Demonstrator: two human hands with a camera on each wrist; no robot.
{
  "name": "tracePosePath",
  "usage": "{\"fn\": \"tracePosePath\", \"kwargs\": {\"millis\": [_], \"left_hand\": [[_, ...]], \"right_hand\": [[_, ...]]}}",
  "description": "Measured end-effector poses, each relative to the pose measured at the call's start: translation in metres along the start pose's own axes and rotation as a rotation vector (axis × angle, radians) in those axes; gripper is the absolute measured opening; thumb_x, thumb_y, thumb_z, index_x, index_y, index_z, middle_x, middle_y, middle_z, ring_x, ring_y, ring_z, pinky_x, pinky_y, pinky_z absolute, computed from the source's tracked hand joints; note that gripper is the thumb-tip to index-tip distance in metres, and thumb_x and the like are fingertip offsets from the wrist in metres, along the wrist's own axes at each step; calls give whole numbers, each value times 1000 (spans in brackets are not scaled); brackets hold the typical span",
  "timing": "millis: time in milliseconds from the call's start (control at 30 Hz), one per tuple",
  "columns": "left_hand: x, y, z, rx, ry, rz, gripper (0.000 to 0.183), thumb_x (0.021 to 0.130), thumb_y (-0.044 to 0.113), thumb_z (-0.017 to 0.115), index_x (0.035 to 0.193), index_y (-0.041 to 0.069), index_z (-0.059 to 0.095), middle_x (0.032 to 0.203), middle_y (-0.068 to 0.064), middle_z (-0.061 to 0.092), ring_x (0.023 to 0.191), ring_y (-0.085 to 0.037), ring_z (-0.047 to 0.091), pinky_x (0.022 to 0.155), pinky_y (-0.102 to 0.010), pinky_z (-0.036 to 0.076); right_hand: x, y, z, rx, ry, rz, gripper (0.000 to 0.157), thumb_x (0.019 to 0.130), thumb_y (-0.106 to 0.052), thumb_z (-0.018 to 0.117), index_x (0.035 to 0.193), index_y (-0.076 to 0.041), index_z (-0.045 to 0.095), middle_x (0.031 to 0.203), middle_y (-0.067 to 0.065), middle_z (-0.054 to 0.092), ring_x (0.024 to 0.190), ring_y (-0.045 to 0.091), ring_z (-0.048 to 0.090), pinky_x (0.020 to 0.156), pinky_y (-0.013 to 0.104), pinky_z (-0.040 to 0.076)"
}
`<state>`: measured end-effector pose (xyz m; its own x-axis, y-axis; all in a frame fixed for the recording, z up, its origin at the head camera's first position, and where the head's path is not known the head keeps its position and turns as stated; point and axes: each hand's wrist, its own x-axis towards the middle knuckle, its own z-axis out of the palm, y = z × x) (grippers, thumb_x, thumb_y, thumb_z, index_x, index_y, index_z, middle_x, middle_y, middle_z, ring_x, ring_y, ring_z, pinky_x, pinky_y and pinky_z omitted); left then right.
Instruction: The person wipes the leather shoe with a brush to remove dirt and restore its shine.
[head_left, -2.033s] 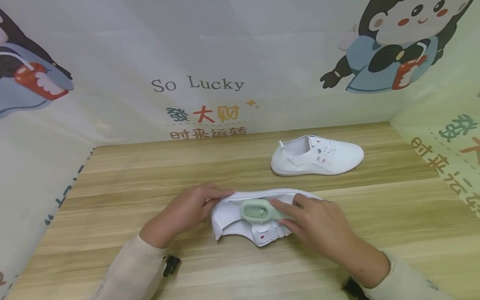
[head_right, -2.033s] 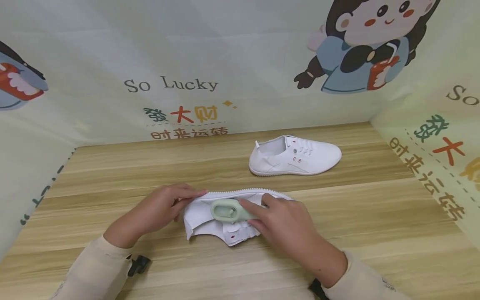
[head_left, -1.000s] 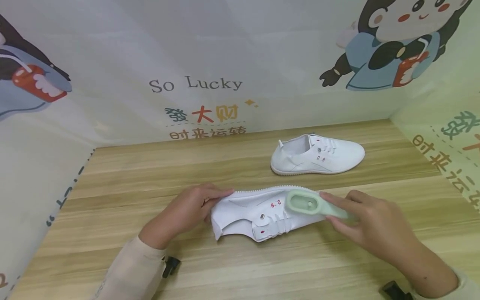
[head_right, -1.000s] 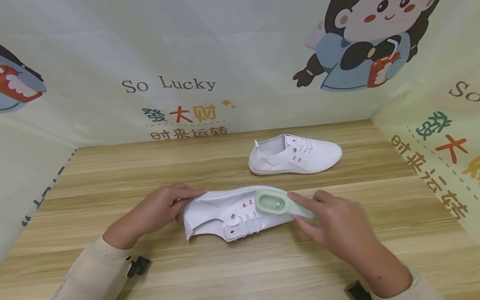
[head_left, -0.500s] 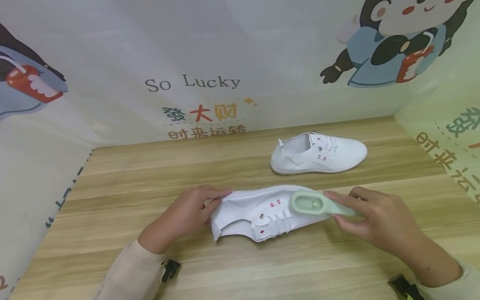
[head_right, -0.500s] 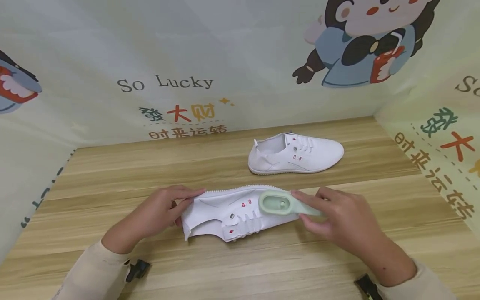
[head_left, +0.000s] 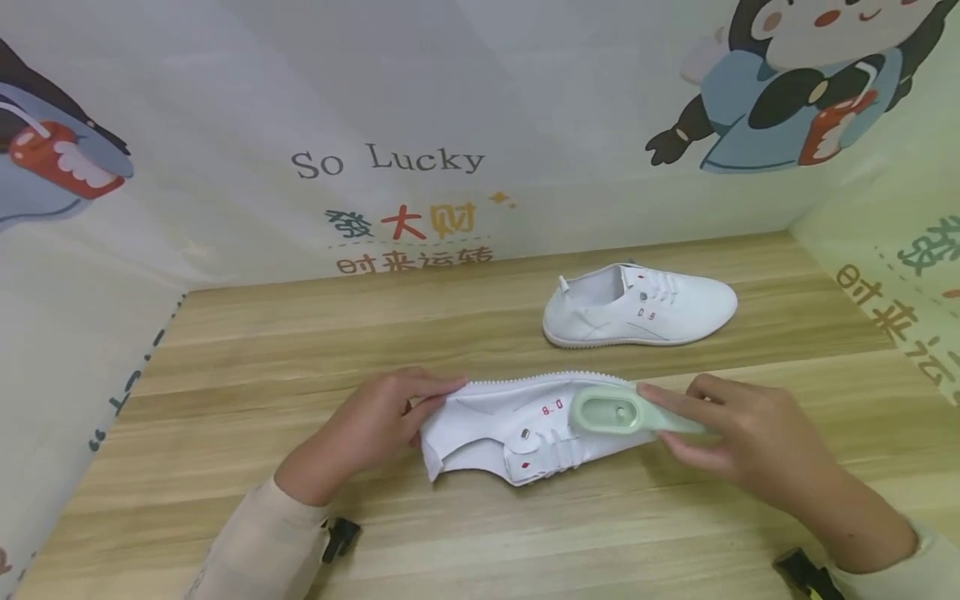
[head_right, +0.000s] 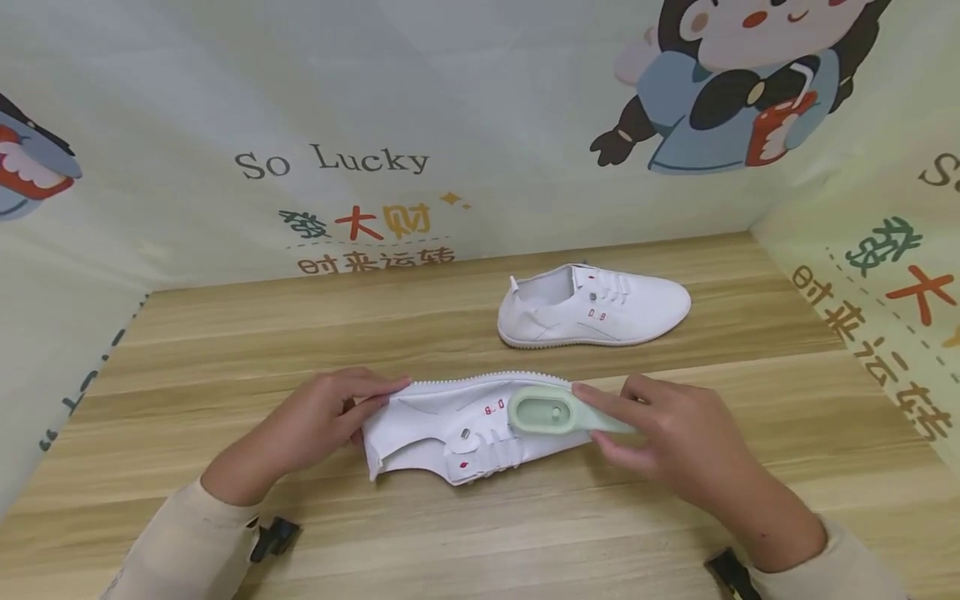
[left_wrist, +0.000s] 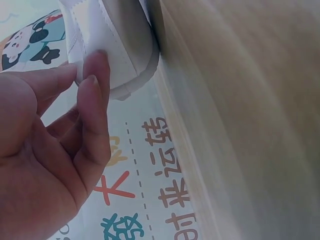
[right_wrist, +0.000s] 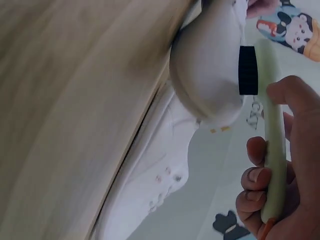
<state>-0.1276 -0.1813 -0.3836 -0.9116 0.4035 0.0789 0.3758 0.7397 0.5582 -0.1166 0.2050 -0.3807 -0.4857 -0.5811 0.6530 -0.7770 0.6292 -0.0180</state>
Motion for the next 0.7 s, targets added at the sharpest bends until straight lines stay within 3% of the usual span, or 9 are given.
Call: {"fn": "tracePosePath", "kwargs": {"millis": [433,567,700], "left_hand": [[1,-3,-1,-5,5,42,34,93,15,62,124,28,64,113,6,67,76,-6,56,67,-24,49],[1,-3,0,7,13,42,34,93,16,62,123,29,64,114,7,67,85,-6,59,73,-28,51],[0,-4,0,13,22,52,34,92,15,62,123,27,64,116,5,66,99,-8,60,82,-33,51]], "right_hand": [[29,-32,24,-14,-71,-20,41,96,-50,43,119,-25,68,76,-4,54,54,5,42,45,19,33],[32,-35,24,-25,-97,-17,37,94,-47,52,120,-26,68,76,-4,53,54,5,40,45,19,31],[39,-40,26,-43,-137,-14,38,84,-39,68,121,-27,67,76,-4,51,54,6,39,45,19,29]]}}
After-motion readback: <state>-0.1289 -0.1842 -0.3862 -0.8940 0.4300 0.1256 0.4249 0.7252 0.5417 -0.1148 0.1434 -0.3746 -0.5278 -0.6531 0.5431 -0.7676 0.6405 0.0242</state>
